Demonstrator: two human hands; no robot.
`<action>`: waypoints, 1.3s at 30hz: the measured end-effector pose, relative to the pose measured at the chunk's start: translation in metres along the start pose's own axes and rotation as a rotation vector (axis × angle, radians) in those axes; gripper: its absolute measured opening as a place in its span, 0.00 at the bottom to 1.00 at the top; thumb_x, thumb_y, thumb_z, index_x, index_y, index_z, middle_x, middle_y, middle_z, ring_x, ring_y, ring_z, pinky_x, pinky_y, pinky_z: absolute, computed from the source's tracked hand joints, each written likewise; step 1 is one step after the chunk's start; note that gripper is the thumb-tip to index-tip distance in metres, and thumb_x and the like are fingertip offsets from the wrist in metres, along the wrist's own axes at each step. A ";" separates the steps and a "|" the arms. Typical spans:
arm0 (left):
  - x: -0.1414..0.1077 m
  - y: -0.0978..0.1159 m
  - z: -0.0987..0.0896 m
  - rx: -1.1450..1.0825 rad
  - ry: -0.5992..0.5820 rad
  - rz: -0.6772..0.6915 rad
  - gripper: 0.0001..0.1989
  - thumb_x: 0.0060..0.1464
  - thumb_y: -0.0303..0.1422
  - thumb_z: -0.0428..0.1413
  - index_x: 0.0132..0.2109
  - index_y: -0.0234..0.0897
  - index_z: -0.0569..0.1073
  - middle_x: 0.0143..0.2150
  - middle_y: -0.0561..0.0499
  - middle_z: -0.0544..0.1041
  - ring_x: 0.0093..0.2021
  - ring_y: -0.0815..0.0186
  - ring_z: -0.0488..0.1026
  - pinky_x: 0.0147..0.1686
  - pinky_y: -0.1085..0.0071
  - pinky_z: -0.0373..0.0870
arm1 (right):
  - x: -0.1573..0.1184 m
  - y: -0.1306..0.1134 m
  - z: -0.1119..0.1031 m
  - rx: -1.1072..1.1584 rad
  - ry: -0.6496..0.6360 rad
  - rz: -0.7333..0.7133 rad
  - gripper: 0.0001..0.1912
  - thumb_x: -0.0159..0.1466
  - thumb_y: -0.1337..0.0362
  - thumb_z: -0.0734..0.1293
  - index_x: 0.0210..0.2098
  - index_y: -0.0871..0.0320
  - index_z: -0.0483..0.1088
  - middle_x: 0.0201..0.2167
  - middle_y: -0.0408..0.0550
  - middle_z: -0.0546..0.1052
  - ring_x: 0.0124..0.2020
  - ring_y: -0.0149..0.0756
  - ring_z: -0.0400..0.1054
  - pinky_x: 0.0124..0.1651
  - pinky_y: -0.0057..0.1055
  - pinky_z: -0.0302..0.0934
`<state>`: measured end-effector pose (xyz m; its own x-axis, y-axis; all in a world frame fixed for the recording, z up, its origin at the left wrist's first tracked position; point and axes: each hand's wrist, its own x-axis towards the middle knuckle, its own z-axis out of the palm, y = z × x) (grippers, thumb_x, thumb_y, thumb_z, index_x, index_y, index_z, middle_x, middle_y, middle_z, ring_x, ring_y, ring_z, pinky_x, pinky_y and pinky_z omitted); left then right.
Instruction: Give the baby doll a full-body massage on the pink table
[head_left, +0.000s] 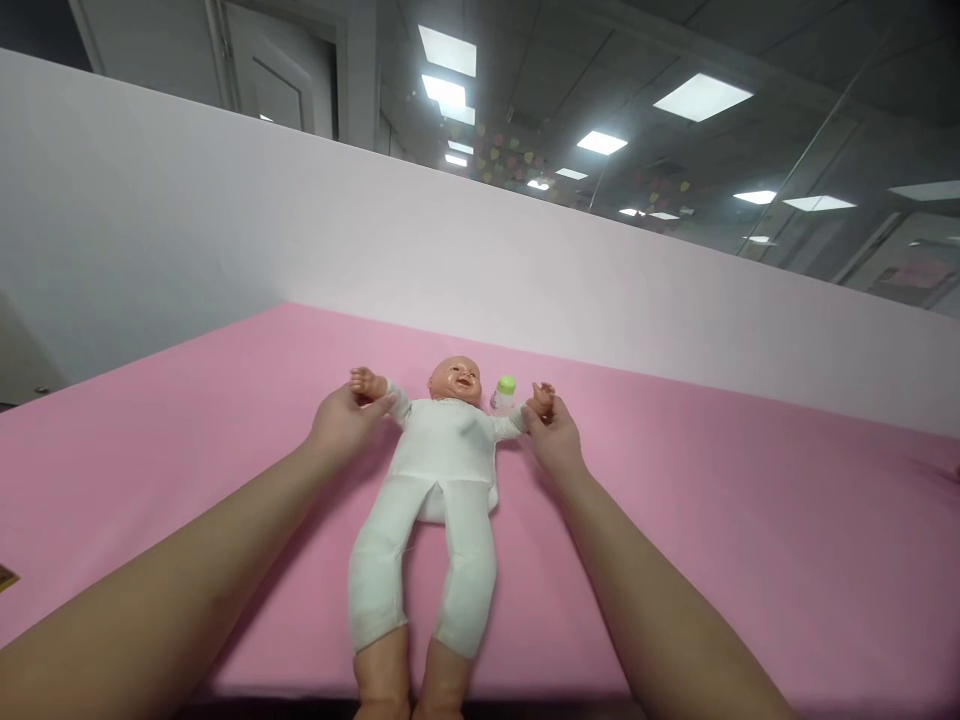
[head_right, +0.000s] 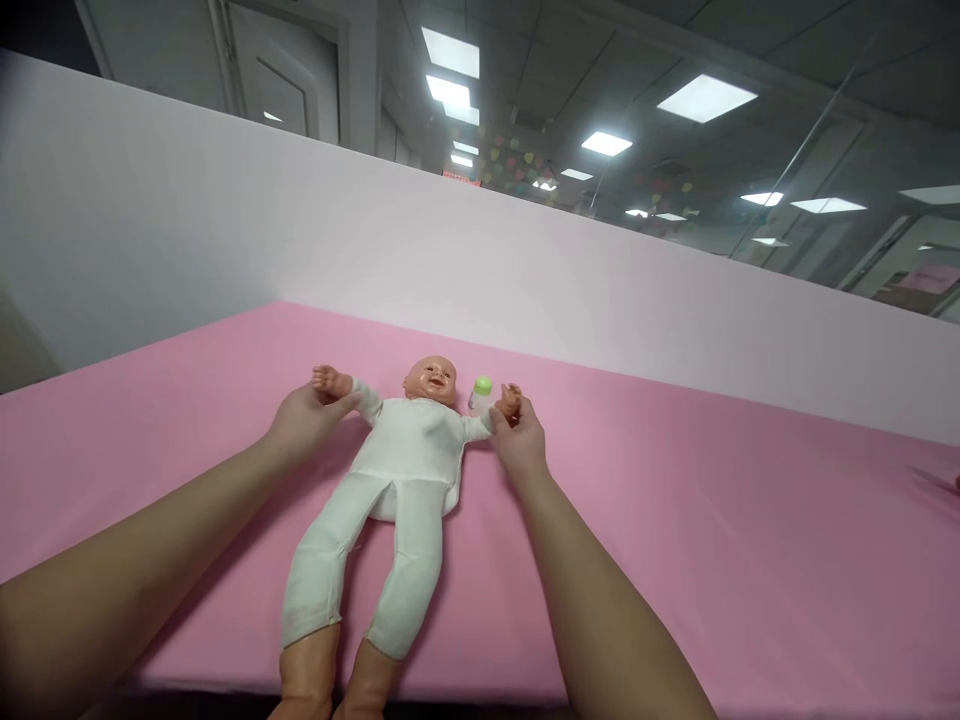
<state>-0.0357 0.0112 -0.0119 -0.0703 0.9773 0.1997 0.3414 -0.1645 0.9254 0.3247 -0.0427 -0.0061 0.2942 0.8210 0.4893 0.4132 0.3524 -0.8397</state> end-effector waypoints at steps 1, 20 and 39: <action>-0.006 0.007 0.004 0.121 -0.021 0.084 0.27 0.58 0.51 0.60 0.53 0.33 0.77 0.51 0.45 0.77 0.49 0.66 0.76 0.56 0.71 0.74 | -0.006 -0.011 0.006 -0.051 -0.042 -0.085 0.26 0.66 0.59 0.72 0.63 0.50 0.71 0.62 0.49 0.75 0.57 0.45 0.74 0.59 0.43 0.73; -0.028 0.019 0.021 0.491 -0.408 0.478 0.28 0.65 0.37 0.50 0.70 0.49 0.70 0.72 0.55 0.61 0.75 0.59 0.59 0.78 0.61 0.55 | -0.039 -0.047 0.030 -0.288 -0.529 -0.440 0.25 0.61 0.72 0.70 0.57 0.50 0.78 0.59 0.47 0.78 0.64 0.47 0.70 0.68 0.47 0.63; 0.025 -0.025 0.002 -0.522 -0.061 -0.435 0.29 0.60 0.43 0.60 0.61 0.30 0.66 0.54 0.35 0.75 0.49 0.61 0.79 0.55 0.63 0.79 | 0.012 0.029 0.001 0.283 0.089 0.624 0.20 0.64 0.54 0.75 0.52 0.53 0.71 0.55 0.56 0.78 0.49 0.47 0.79 0.38 0.39 0.81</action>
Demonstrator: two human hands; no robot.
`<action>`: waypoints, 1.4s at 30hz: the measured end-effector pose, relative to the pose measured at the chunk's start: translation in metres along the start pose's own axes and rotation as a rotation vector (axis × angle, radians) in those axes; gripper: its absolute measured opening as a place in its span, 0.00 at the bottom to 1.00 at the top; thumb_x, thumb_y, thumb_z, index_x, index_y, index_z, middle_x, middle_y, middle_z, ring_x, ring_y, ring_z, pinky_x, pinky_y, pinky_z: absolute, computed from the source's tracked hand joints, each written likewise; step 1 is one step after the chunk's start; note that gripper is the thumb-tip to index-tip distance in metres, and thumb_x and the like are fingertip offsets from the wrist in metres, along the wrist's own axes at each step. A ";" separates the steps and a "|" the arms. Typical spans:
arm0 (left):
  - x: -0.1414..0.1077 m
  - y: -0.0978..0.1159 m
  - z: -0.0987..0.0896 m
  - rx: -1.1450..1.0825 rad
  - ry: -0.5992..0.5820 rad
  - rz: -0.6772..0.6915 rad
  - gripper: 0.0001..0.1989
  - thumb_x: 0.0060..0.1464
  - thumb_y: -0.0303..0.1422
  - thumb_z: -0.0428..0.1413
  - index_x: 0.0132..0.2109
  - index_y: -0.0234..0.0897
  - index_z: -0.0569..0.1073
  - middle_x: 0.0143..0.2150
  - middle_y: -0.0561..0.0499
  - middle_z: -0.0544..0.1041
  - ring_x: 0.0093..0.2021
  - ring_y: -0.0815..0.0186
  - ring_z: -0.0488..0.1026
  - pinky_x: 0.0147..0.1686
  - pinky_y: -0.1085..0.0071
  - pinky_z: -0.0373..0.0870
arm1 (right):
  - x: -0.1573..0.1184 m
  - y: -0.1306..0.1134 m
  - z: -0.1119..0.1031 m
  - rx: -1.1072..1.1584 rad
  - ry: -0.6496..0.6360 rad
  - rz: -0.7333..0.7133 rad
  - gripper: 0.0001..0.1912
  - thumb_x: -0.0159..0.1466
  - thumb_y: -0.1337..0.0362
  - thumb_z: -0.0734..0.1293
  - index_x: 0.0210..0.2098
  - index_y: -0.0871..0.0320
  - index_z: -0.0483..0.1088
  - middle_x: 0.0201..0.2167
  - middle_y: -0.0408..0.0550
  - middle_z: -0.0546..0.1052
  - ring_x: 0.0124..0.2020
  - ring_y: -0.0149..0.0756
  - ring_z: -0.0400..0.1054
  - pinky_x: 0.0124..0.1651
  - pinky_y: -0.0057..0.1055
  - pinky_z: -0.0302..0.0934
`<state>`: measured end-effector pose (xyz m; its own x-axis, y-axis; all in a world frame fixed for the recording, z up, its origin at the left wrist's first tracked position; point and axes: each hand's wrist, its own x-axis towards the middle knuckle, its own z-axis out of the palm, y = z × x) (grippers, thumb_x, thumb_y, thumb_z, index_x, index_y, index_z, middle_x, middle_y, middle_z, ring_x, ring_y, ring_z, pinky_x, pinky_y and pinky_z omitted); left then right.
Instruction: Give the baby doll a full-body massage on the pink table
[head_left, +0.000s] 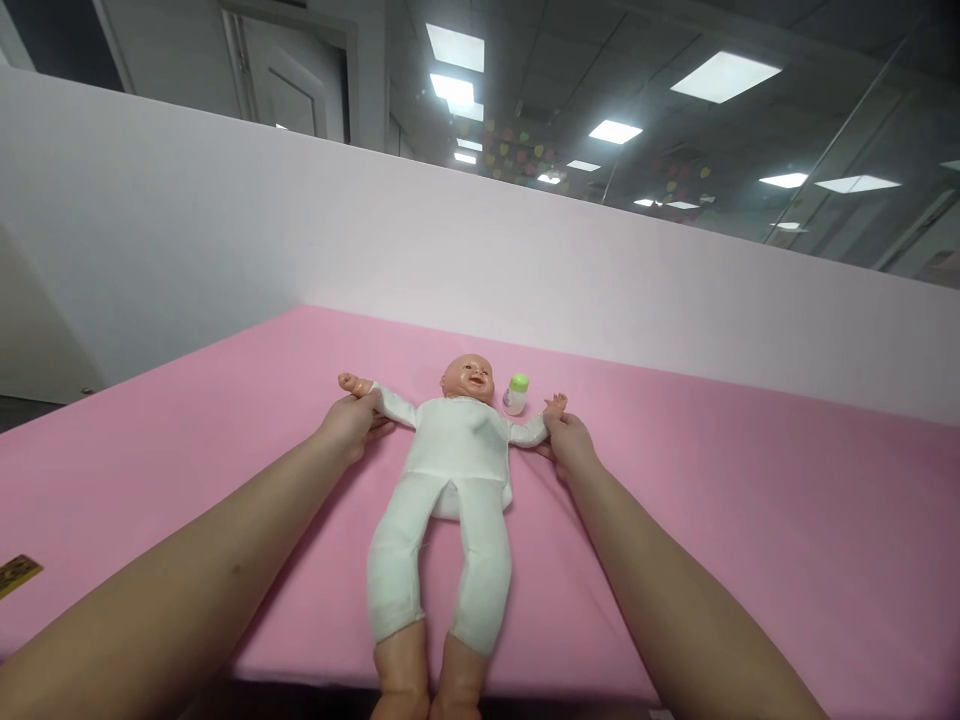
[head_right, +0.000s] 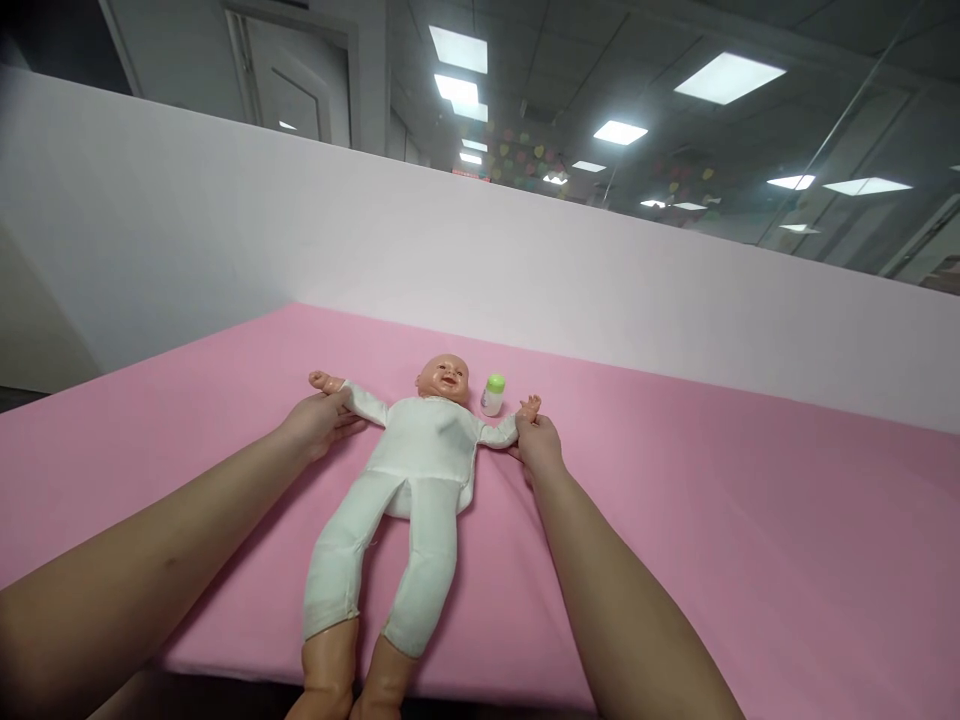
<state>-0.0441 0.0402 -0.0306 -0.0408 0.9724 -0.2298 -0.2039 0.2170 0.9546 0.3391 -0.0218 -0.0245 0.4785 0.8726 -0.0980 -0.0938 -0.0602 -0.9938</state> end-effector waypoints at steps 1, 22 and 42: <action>0.000 0.000 0.000 0.004 0.011 -0.019 0.29 0.59 0.42 0.61 0.60 0.29 0.66 0.52 0.36 0.75 0.48 0.61 0.79 0.54 0.62 0.79 | 0.002 0.001 -0.001 0.005 -0.002 0.035 0.20 0.64 0.55 0.75 0.51 0.54 0.71 0.55 0.57 0.78 0.49 0.47 0.80 0.39 0.39 0.81; -0.058 0.004 0.038 1.056 -0.169 0.798 0.27 0.62 0.46 0.56 0.66 0.50 0.74 0.64 0.47 0.69 0.65 0.53 0.65 0.70 0.58 0.61 | -0.070 -0.024 0.027 -0.592 -0.399 -0.842 0.22 0.66 0.70 0.68 0.57 0.45 0.77 0.55 0.44 0.79 0.55 0.44 0.74 0.61 0.44 0.69; -0.036 0.003 0.015 0.729 -0.154 0.558 0.31 0.59 0.52 0.58 0.65 0.46 0.74 0.59 0.47 0.74 0.55 0.66 0.74 0.55 0.75 0.73 | -0.045 -0.001 0.024 -0.210 -0.271 -0.558 0.19 0.64 0.58 0.74 0.52 0.54 0.74 0.49 0.48 0.82 0.50 0.44 0.76 0.55 0.41 0.72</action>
<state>-0.0288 0.0072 -0.0165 0.1932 0.9416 0.2759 0.4734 -0.3358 0.8143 0.2962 -0.0494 -0.0178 0.1664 0.8898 0.4250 0.2908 0.3676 -0.8834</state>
